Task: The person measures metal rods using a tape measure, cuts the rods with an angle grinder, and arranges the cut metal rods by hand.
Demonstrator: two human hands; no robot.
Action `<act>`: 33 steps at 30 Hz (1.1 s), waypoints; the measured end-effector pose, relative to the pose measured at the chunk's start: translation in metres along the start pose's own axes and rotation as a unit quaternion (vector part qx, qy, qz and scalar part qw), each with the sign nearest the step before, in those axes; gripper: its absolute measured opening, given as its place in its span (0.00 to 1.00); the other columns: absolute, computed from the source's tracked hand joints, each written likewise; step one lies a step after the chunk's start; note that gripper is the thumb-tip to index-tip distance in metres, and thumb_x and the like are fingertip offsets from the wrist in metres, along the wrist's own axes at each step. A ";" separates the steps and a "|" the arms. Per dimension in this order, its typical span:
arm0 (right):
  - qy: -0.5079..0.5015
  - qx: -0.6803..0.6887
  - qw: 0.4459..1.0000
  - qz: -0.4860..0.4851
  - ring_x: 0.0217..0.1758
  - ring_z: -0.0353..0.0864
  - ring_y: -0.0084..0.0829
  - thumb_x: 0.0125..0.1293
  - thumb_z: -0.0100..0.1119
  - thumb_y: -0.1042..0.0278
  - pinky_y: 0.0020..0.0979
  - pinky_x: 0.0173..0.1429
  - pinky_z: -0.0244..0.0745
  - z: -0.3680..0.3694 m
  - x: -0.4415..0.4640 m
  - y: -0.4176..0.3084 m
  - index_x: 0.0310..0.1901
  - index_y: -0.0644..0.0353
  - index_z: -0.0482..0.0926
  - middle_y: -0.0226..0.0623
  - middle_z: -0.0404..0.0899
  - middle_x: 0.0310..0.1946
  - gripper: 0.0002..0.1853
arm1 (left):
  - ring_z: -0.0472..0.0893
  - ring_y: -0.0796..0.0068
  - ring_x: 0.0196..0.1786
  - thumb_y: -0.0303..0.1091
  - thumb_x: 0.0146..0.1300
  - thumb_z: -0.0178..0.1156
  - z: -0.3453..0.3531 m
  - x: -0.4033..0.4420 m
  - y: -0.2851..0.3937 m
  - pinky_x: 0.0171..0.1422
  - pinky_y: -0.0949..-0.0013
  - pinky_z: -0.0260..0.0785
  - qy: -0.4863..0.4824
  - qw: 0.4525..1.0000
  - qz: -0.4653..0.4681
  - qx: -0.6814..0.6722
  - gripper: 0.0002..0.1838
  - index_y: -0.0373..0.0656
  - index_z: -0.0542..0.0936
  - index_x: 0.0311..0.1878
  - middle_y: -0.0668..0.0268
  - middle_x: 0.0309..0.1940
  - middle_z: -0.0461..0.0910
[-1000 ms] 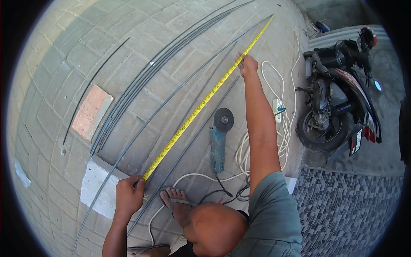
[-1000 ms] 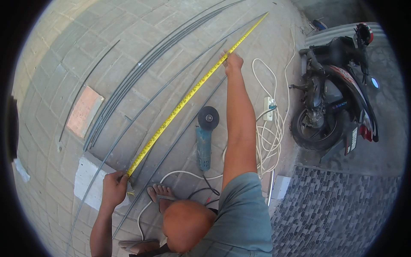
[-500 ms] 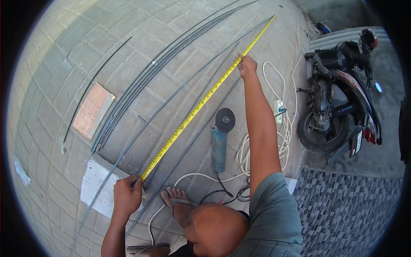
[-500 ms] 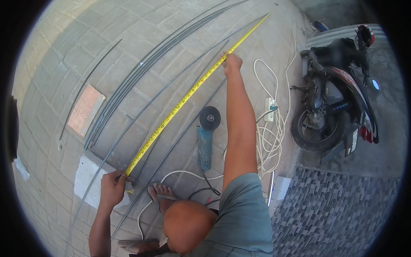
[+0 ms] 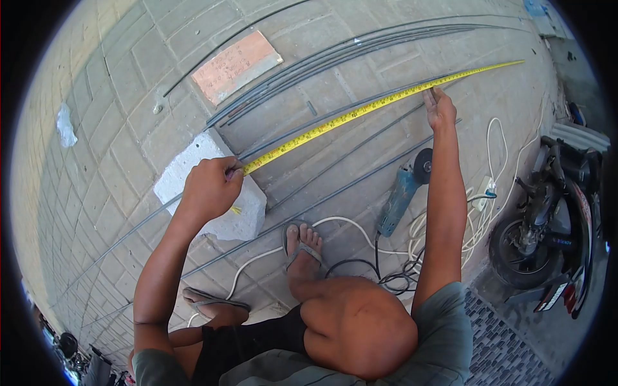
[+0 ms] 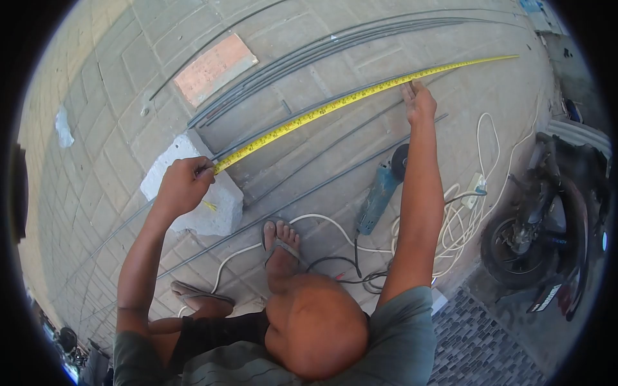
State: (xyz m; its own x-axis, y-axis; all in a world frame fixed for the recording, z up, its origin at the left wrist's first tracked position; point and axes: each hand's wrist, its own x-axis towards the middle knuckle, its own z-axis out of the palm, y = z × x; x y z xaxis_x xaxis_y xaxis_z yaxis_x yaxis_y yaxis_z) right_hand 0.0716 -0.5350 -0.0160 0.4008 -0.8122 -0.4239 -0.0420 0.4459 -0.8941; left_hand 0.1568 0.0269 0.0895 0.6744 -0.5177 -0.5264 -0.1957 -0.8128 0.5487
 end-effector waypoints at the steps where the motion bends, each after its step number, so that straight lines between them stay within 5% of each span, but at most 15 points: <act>1: -0.004 0.000 1.000 0.004 0.73 0.78 0.53 0.81 0.54 0.76 0.49 0.80 0.78 0.004 -0.008 0.006 0.74 0.82 0.64 0.56 0.74 0.68 0.26 | 0.90 0.53 0.37 0.35 0.70 0.60 -0.001 -0.002 -0.006 0.46 0.56 0.80 0.002 1.000 -0.005 0.001 0.13 0.35 0.88 0.42 0.54 0.33 0.91; 10: -0.020 -0.063 0.997 -0.028 0.68 0.83 0.51 0.82 0.56 0.71 0.46 0.73 0.83 0.042 -0.120 0.027 0.78 0.75 0.64 0.53 0.76 0.69 0.29 | 0.90 0.53 0.39 0.35 0.69 0.60 -0.015 -0.031 -0.058 0.48 0.55 0.80 0.001 0.999 -0.029 0.025 0.14 0.35 0.89 0.43 0.54 0.35 0.91; 12: 0.046 -0.163 0.981 -0.090 0.58 0.86 0.39 0.78 0.62 0.69 0.35 0.57 0.85 0.047 -0.138 0.029 0.75 0.70 0.72 0.49 0.79 0.66 0.28 | 0.88 0.44 0.37 0.36 0.68 0.61 -0.019 -0.039 -0.074 0.48 0.49 0.81 0.017 1.000 -0.008 0.011 0.14 0.41 0.92 0.47 0.48 0.34 0.89; 13: 0.033 -0.162 0.983 -0.082 0.58 0.86 0.39 0.78 0.62 0.69 0.35 0.57 0.85 0.045 -0.137 0.034 0.75 0.70 0.72 0.49 0.79 0.66 0.28 | 0.88 0.44 0.37 0.36 0.68 0.61 -0.021 -0.045 -0.082 0.48 0.49 0.81 0.023 0.999 -0.022 0.013 0.14 0.41 0.92 0.47 0.48 0.34 0.89; 15: 0.040 -0.295 0.919 -0.258 0.50 0.86 0.30 0.77 0.66 0.65 0.30 0.52 0.81 0.046 -0.137 0.036 0.66 0.67 0.82 0.42 0.87 0.57 0.22 | 0.88 0.45 0.37 0.36 0.68 0.61 -0.027 -0.055 -0.095 0.49 0.50 0.80 0.014 1.000 -0.010 0.013 0.14 0.39 0.91 0.47 0.47 0.34 0.89; 16: 0.029 -0.293 0.921 -0.255 0.50 0.86 0.30 0.77 0.66 0.65 0.30 0.52 0.81 0.052 -0.139 0.039 0.66 0.67 0.82 0.42 0.87 0.57 0.22 | 0.88 0.45 0.37 0.36 0.68 0.61 -0.030 -0.061 -0.104 0.49 0.50 0.80 0.019 1.000 -0.020 0.013 0.14 0.39 0.91 0.47 0.47 0.34 0.89; 18: -0.045 -0.337 0.865 -0.370 0.48 0.87 0.27 0.77 0.67 0.63 0.28 0.52 0.79 0.066 -0.144 0.036 0.57 0.65 0.88 0.36 0.91 0.47 0.16 | 0.89 0.57 0.38 0.34 0.70 0.61 -0.035 -0.071 -0.120 0.49 0.57 0.79 -0.001 1.000 -0.025 0.003 0.15 0.33 0.89 0.47 0.52 0.34 0.90; 22: -0.181 -0.386 0.823 -0.376 0.47 0.88 0.30 0.76 0.67 0.62 0.31 0.53 0.80 0.125 -0.196 0.037 0.55 0.62 0.89 0.37 0.92 0.44 0.14 | 0.89 0.58 0.37 0.34 0.71 0.61 -0.042 -0.088 -0.154 0.48 0.57 0.79 0.005 0.999 -0.041 0.000 0.15 0.32 0.89 0.46 0.51 0.34 0.90; 24: -0.293 -0.484 0.727 -0.387 0.47 0.90 0.36 0.75 0.69 0.62 0.36 0.53 0.82 0.151 -0.219 0.044 0.53 0.60 0.89 0.42 0.92 0.44 0.13 | 0.87 0.57 0.36 0.34 0.71 0.61 -0.045 -0.097 -0.165 0.48 0.56 0.78 0.012 0.999 -0.052 0.007 0.14 0.31 0.89 0.44 0.49 0.34 0.89; 33: -0.524 -0.586 0.550 -0.283 0.46 0.89 0.50 0.77 0.63 0.55 0.44 0.52 0.82 0.223 -0.307 0.105 0.49 0.63 0.88 0.50 0.90 0.45 0.17 | 0.86 0.56 0.35 0.34 0.71 0.61 -0.059 -0.142 -0.233 0.46 0.56 0.77 0.015 0.998 -0.054 -0.008 0.13 0.33 0.88 0.46 0.48 0.33 0.87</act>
State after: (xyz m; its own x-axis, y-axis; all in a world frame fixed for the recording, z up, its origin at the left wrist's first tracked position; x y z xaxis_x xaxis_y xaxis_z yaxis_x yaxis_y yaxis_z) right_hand 0.1484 -0.1548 0.0520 0.9348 0.2392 -0.2625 0.0454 -0.8137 -0.5795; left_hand 0.1485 0.3056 0.0751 0.7113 -0.4190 -0.5643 -0.1087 -0.8588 0.5007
